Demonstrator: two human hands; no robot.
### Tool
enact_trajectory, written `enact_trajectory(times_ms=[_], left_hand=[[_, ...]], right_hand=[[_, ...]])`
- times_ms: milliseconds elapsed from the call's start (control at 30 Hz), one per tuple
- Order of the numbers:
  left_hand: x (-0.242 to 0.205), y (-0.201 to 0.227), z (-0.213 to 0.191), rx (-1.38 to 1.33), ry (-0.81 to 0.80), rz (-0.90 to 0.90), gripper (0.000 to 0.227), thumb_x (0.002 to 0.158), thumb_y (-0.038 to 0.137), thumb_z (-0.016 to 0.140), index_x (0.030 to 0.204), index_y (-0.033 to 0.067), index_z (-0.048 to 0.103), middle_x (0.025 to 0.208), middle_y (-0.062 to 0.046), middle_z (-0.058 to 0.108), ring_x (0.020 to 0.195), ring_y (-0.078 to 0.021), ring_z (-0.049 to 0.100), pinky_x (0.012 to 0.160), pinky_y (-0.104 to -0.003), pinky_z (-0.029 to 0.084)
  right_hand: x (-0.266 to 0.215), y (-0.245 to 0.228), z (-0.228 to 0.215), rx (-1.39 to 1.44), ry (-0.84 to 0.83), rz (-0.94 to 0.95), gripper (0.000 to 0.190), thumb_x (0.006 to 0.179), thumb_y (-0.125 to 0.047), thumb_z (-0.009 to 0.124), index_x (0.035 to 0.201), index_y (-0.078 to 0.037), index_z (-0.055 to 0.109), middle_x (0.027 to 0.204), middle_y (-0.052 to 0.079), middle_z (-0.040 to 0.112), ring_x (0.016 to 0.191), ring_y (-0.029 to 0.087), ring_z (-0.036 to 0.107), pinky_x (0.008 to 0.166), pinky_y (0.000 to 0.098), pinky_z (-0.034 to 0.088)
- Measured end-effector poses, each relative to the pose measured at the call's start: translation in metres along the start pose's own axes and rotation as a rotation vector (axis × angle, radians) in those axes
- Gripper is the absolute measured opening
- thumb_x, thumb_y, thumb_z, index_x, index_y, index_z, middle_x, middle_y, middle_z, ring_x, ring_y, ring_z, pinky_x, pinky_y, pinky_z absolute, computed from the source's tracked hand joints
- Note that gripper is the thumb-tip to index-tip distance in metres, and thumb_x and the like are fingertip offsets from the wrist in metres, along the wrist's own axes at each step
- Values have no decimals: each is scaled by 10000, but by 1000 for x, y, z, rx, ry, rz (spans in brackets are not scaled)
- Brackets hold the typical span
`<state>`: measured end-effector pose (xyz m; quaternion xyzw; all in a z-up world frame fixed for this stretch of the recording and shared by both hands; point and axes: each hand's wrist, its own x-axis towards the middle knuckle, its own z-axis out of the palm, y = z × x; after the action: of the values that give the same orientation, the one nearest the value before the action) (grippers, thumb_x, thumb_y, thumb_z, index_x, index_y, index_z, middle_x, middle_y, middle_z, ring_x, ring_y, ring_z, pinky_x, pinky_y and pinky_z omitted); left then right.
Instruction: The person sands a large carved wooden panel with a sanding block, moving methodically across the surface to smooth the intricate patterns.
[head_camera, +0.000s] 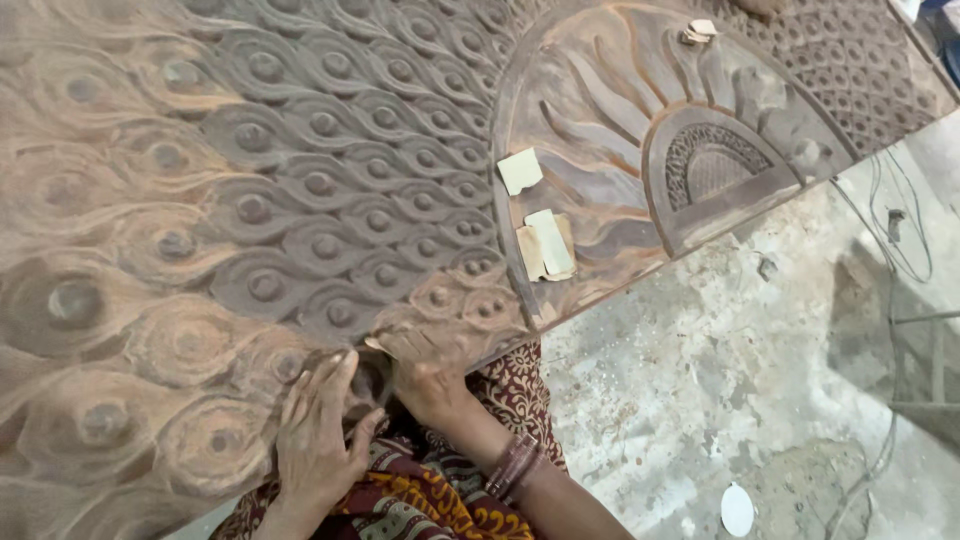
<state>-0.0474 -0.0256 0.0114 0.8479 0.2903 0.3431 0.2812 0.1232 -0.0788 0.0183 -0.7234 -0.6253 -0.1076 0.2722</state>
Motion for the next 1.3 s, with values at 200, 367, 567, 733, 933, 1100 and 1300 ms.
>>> enact_trajectory(times_ms=[200,367,567,733,933,1100,1300], left_hand=[[42,5,7,-19,11,0,759,848,332,716,1480,8,449,1418,-167,578,1350,-345,521,1148,-536,354],[38,3,11,25,8,49,601,988,284,665,1492,17,476,1476,-175,561,1407,-356,488,1208,-530,330],[23,-13,23,161,-252,78,497,919,214,644,1381,50,567,1489,-111,546,1452,-298,425,1231,-533,273],[18,1,14,266,-354,170,589,877,194,583,1447,49,555,1533,-89,513,1470,-283,388,1218,-559,246],[47,16,11,288,-372,150,611,889,394,604,1379,33,550,1467,-97,508,1416,-301,375,1145,-628,226],[37,4,28,280,-310,128,598,846,425,626,1311,53,577,1340,-79,562,1326,-286,434,1136,-629,234],[29,-10,49,255,-399,113,594,808,438,671,1263,63,598,1301,-104,583,1326,-290,465,1148,-617,218]], right_hand=[[17,16,-13,371,-186,382,217,906,-62,733,1103,-138,781,954,77,792,750,188,735,673,341,606],[-20,79,-41,644,100,976,243,1020,-177,727,858,2,698,749,124,718,615,152,661,529,286,549],[-17,86,-29,780,145,803,234,858,-53,776,1075,-49,688,965,28,732,813,84,698,680,250,577],[8,58,-21,231,-126,528,169,882,-61,801,1042,-39,753,884,89,746,723,178,684,631,314,537],[22,55,-1,253,-83,190,213,840,39,692,1033,-46,723,957,125,720,822,256,692,701,365,557],[17,63,0,182,-330,371,145,904,-19,711,1027,-91,738,865,116,679,696,258,659,612,405,514],[24,56,10,87,-12,54,230,741,-7,678,960,-77,660,932,140,634,821,351,639,732,484,504]])
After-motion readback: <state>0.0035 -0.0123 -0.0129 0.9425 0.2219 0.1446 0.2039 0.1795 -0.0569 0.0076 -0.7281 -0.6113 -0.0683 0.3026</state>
